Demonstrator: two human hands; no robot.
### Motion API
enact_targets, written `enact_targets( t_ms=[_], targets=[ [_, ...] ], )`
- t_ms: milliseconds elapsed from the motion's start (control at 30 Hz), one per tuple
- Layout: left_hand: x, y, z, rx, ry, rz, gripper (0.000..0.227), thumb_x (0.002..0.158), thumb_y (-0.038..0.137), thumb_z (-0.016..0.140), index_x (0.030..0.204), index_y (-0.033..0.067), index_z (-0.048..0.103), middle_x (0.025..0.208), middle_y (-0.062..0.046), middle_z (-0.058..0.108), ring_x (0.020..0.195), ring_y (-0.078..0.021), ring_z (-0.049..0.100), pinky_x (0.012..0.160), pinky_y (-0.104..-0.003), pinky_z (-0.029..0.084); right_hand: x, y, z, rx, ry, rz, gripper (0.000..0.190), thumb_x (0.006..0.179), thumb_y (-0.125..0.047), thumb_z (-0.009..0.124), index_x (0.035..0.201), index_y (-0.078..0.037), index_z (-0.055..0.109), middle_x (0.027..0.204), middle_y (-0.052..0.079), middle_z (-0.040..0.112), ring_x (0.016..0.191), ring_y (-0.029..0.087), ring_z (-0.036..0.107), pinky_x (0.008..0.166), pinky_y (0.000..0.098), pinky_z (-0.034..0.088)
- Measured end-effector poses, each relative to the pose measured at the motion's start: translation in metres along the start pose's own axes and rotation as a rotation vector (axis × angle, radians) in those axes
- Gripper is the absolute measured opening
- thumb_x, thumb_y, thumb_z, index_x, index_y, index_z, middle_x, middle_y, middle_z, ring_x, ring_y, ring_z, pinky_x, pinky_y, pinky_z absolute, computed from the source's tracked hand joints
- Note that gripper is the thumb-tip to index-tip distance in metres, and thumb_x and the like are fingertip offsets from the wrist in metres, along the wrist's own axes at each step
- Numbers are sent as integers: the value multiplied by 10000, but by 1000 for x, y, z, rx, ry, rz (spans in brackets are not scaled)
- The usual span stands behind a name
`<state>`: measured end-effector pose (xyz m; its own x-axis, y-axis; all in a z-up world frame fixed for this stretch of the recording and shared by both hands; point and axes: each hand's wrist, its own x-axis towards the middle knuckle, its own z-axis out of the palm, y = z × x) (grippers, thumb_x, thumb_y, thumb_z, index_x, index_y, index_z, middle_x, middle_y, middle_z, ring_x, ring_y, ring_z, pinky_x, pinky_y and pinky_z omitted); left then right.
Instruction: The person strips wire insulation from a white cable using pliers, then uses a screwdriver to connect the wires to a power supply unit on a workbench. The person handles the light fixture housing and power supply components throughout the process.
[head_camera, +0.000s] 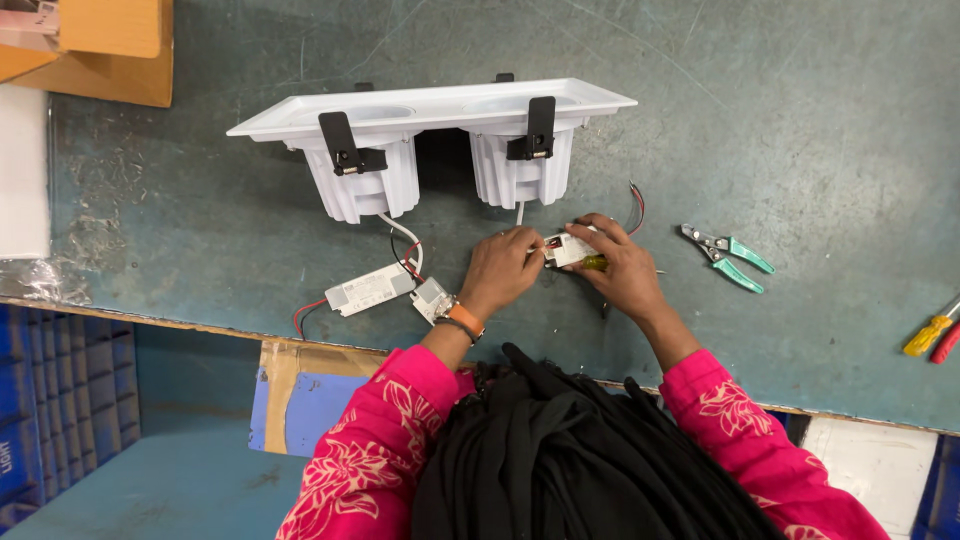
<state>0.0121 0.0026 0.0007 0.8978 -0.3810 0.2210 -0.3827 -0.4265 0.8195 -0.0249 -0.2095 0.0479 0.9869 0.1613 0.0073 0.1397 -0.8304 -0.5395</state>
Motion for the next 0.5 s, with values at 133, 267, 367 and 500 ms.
enact_targets(
  t_ms=[133, 267, 367, 500],
  targets=[
    [6, -3, -2, -11, -95, -91, 133, 894, 193, 656, 906, 61, 646, 916, -104, 726, 809, -332, 695, 716, -470, 531, 1, 0, 0, 1, -10, 6, 593, 772, -281, 849, 1334, -250, 666, 1354, -14, 620, 1099, 258, 680, 841, 392, 571],
    [8, 0, -6, 1, -121, -73, 143, 877, 204, 658, 913, 66, 652, 913, -104, 725, 805, -328, 695, 705, -467, 528, -1, 0, -1, -7, -1, -8, 597, 771, -258, 843, 1341, -248, 667, 1362, -17, 618, 1094, 257, 682, 839, 391, 573],
    [10, 3, -10, 9, -162, -105, 145, 878, 208, 655, 914, 68, 655, 906, -108, 721, 784, -329, 692, 699, -467, 525, -1, 0, -1, 3, -21, 26, 589, 776, -252, 839, 1340, -256, 668, 1370, -28, 613, 1072, 246, 689, 827, 383, 577],
    [11, 5, -12, 21, -184, -128, 147, 880, 211, 648, 915, 68, 656, 902, -106, 720, 772, -329, 689, 703, -462, 525, 1, -3, -2, -8, -36, 40, 588, 787, -260, 840, 1347, -265, 660, 1387, -35, 603, 1091, 245, 689, 832, 384, 578]
  ],
)
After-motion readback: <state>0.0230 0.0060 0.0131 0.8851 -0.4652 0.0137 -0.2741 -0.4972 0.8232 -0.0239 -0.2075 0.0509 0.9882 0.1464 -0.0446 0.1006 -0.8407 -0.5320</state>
